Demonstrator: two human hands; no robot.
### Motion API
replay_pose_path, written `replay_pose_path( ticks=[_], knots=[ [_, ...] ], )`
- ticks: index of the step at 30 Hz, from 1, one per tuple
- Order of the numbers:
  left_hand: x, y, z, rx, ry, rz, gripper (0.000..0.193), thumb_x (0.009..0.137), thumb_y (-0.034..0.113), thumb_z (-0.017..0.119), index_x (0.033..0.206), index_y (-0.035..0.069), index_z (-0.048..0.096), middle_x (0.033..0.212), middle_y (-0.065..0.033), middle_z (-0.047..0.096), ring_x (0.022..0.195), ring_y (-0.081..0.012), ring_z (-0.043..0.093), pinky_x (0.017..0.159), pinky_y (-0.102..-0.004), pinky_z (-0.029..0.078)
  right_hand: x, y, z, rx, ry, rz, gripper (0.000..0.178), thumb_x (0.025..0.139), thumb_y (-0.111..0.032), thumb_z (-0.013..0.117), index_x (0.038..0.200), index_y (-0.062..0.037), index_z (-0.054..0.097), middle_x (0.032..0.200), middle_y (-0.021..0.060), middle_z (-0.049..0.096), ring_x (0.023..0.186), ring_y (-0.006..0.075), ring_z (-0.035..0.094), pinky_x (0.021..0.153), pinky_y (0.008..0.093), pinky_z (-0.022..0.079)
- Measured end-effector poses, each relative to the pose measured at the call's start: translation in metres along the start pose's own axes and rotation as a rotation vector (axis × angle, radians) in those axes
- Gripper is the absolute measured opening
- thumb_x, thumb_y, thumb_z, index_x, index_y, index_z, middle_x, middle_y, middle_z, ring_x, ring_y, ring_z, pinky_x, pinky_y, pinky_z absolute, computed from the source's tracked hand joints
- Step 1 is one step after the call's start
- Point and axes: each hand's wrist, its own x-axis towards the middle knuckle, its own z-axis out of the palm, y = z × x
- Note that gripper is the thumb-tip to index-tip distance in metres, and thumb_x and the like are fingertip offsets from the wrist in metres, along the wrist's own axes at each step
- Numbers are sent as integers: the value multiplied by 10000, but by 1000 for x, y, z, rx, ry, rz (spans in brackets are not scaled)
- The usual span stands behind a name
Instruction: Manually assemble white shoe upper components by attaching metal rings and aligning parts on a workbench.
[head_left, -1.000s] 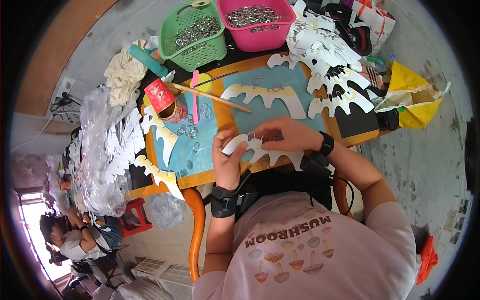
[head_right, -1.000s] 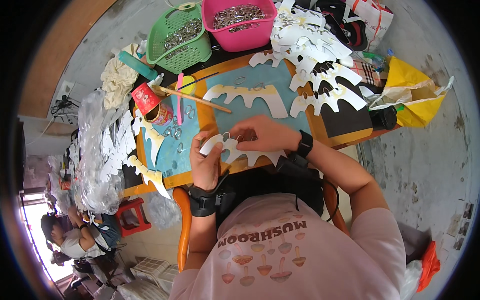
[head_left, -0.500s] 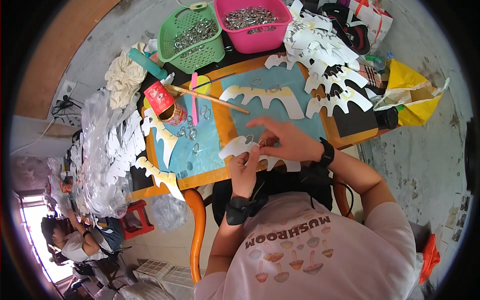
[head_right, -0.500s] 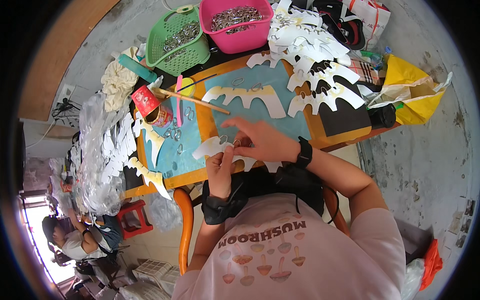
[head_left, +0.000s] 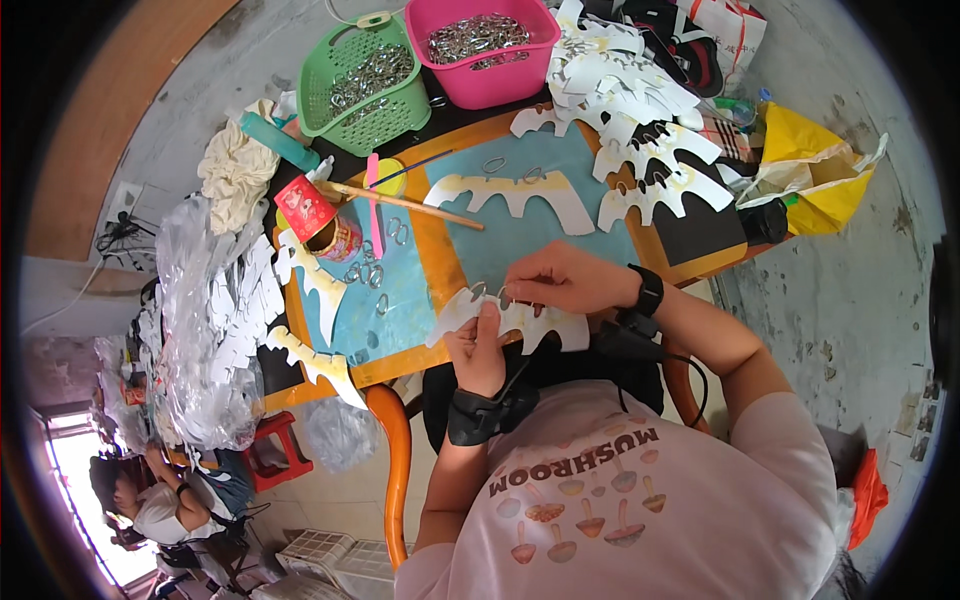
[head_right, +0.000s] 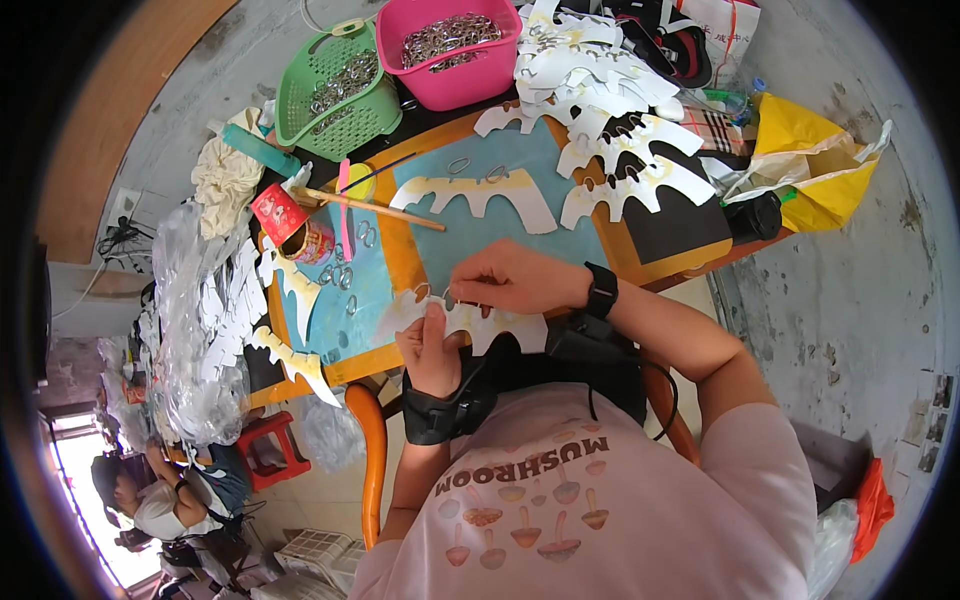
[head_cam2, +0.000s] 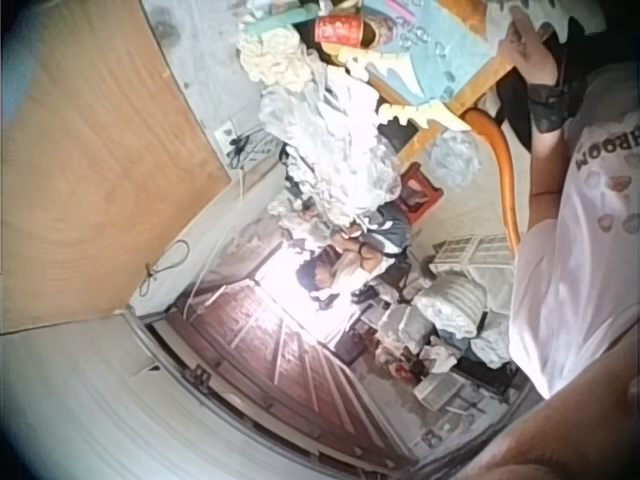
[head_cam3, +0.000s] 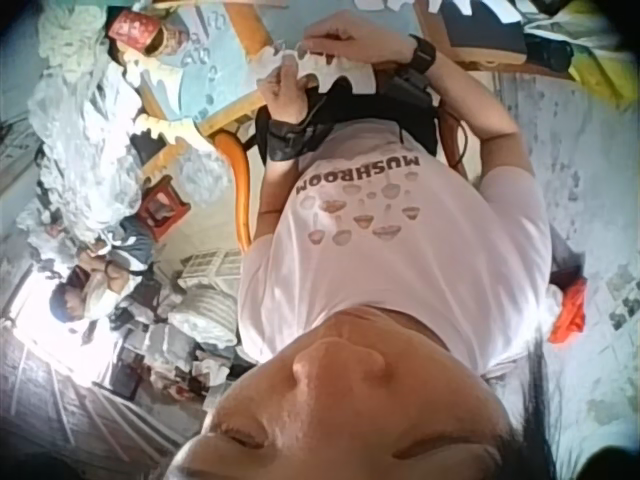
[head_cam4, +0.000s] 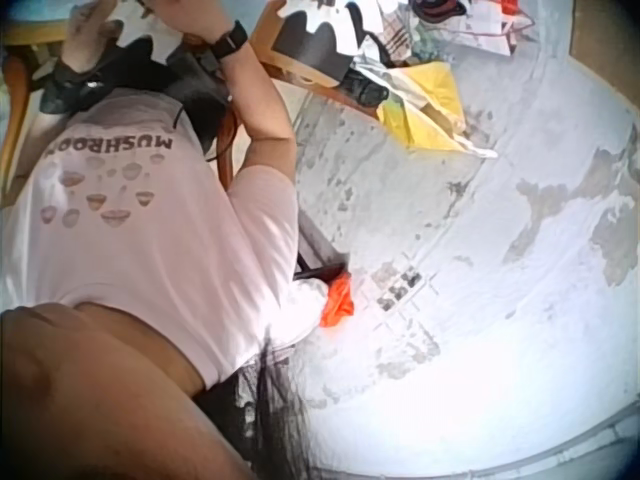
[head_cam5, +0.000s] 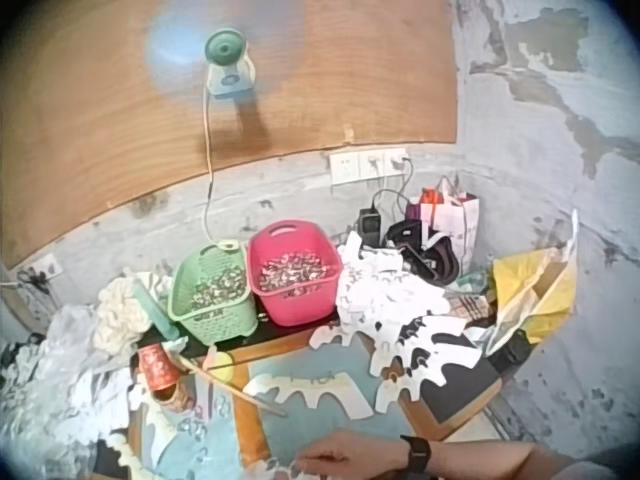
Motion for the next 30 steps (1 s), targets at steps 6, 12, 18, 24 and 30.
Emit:
replay_pose_path(
  ticks=[6, 12, 18, 24, 30],
  knots=[
    [5, 4, 3, -237, -2, -19, 154, 1026, 205, 576, 935, 84, 597, 774, 15, 600, 593, -63, 529, 500, -221, 444, -3, 4, -2, 435, -20, 163, 253, 1027, -223, 542, 1043, -7, 672, 943, -4, 657, 852, 73, 604, 749, 248, 493],
    [13, 9, 8, -304, 58, -99, 222, 1041, 238, 552, 865, 103, 535, 663, 28, 489, 497, -69, 386, 465, -223, 325, -23, 12, -9, 333, 19, 54, 300, 918, -48, 580, 1214, -21, 619, 1092, -14, 620, 944, 67, 521, 859, 233, 449],
    [25, -11, -18, -337, -165, -170, 192, 1036, 303, 550, 1003, 114, 548, 781, 25, 538, 614, -95, 480, 544, -238, 398, -37, 6, -11, 267, 147, 46, 424, 860, 31, 586, 1279, -34, 574, 1124, -14, 580, 926, 64, 507, 867, 230, 450],
    [13, -9, -14, -519, -329, -351, 337, 1003, 269, 580, 1268, 79, 497, 1181, -115, 584, 1001, -278, 599, 801, -419, 505, -47, 11, -17, 236, 179, 15, 400, 854, 33, 585, 1248, -35, 588, 1107, -15, 584, 907, 63, 511, 841, 219, 455],
    [20, 18, -27, -117, -660, -523, 751, 895, 66, 642, 1527, 70, 238, 1168, -225, 612, 1001, -311, 654, 826, -386, 538, -61, 6, -59, -113, 304, -4, 363, 830, 18, 575, 1183, -39, 636, 1097, 10, 638, 911, 97, 537, 849, 252, 457]
  ],
)
